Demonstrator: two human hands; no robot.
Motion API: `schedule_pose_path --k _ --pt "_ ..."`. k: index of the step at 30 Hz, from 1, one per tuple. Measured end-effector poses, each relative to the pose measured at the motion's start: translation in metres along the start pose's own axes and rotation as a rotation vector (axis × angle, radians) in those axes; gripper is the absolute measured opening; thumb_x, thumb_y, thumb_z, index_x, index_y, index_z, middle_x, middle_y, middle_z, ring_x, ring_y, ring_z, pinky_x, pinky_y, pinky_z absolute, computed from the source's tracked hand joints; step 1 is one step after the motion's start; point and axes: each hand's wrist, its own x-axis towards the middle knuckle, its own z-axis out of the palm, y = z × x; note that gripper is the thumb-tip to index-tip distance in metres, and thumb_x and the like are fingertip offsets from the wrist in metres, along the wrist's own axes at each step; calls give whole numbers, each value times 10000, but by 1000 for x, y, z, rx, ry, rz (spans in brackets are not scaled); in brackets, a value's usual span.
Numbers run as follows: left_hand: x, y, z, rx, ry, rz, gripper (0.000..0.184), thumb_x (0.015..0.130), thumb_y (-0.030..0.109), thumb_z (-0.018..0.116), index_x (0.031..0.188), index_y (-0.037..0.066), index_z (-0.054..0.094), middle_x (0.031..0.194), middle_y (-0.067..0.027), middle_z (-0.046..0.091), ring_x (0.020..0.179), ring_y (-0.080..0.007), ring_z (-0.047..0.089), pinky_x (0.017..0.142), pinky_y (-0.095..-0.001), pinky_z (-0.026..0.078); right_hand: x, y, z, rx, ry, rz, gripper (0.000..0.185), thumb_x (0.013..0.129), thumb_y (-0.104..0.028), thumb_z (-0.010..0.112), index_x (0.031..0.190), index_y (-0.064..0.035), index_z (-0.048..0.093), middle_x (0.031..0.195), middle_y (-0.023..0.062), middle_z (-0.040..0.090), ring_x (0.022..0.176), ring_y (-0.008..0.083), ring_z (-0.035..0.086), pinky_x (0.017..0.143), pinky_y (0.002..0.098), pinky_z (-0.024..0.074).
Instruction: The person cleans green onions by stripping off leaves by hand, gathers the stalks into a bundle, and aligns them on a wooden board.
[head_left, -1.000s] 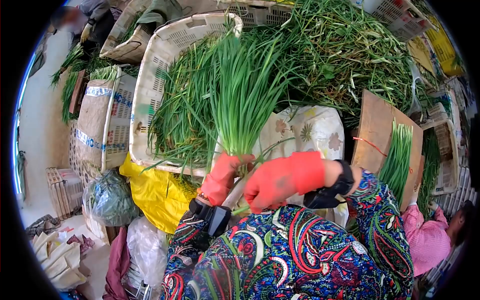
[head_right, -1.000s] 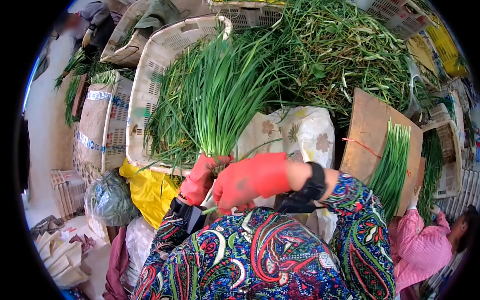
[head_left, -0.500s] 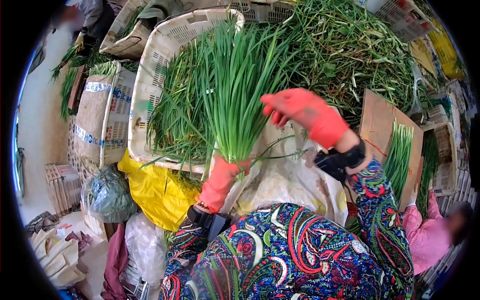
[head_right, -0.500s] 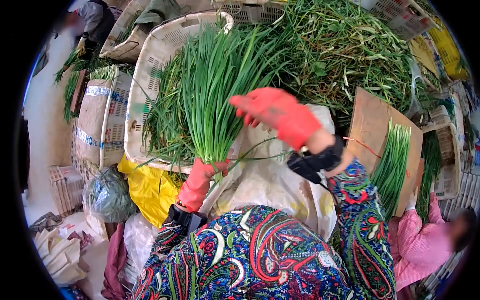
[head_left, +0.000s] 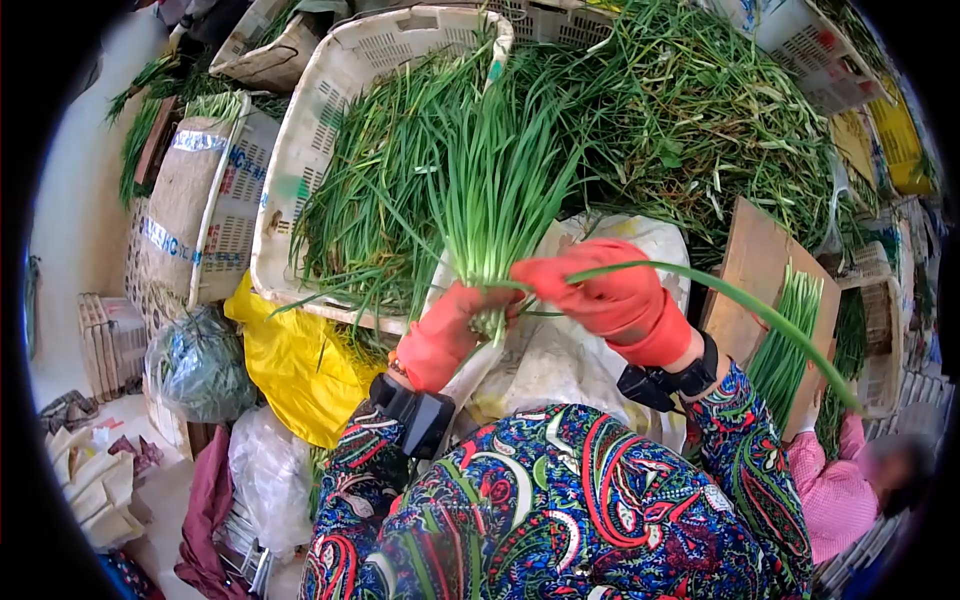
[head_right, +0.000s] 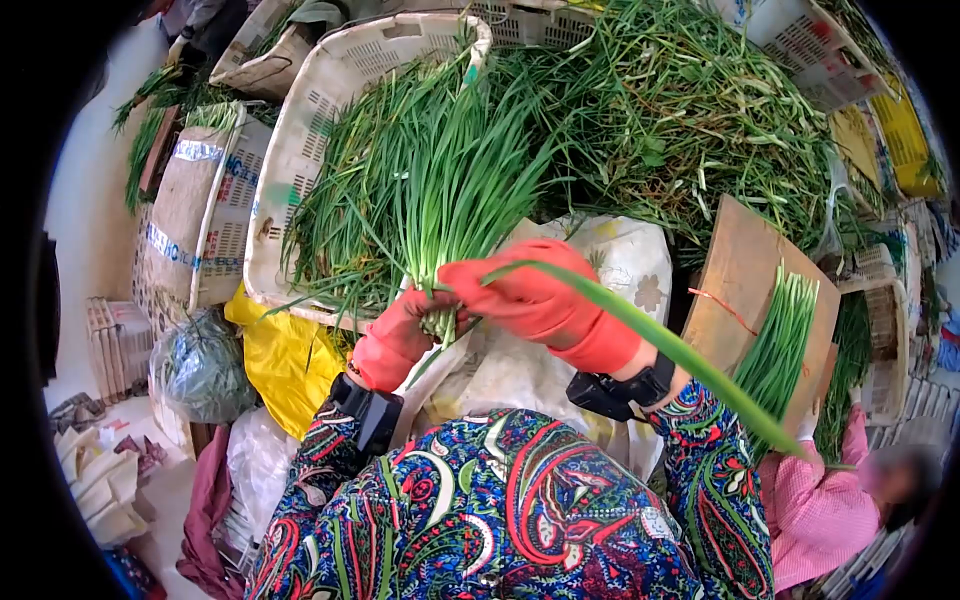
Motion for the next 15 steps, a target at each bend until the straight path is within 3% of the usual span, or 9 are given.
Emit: schedule_pose_path --k 3,4,7,8,11,12,15 --pt "-7 13 10 -273 -53 -135 328 773 47 579 1090 -3 508 898 -109 607 736 -181 588 682 -296 518 -2 6 2 679 368 629 211 859 -144 526 917 35 622 922 108 647 750 172 629 653 279 512" --pt "-12 17 17 -268 -53 -107 363 778 65 587 1114 -24 485 913 -118 587 751 -183 573 679 -285 512 -3 16 -2 833 374 570 219 868 -124 506 934 60 604 971 146 626 797 210 624 677 296 518" --pt "-14 14 18 -531 -113 -176 407 790 97 592 1141 -54 453 948 -129 556 770 -177 554 686 -279 507 -14 14 1 820 438 637 220 871 -117 496 936 65 602 991 153 618 817 206 619 680 298 517" --pt "-13 14 18 -577 -184 -143 454 800 144 602 1154 -80 426 967 -127 531 782 -179 534 699 -289 501 -21 14 4 888 462 554 195 866 -110 504 915 47 608 994 155 617 794 208 619 677 302 511" --pt "-7 9 12 -877 -249 -197 365 839 173 567 1148 9 460 1013 -155 564 791 -212 552 699 -321 501 -28 -15 0 634 331 479 163 851 -110 527 882 25 613 955 159 630 759 217 620 671 306 502" --pt "-3 13 15 -788 -271 -74 376 847 204 560 1164 39 445 986 -153 561 783 -212 543 705 -328 498 -27 -20 -13 384 137 271 143 828 -113 548 848 13 612 884 161 644 729 219 620 661 315 498" --pt "9 25 7 -966 -264 -243 352 840 176 562 1150 61 441 977 -165 563 751 -215 554 646 -326 508 -36 -28 -24 232 140 -69 145 804 -110 562 812 27 609 829 168 646 708 217 620 638 324 495"
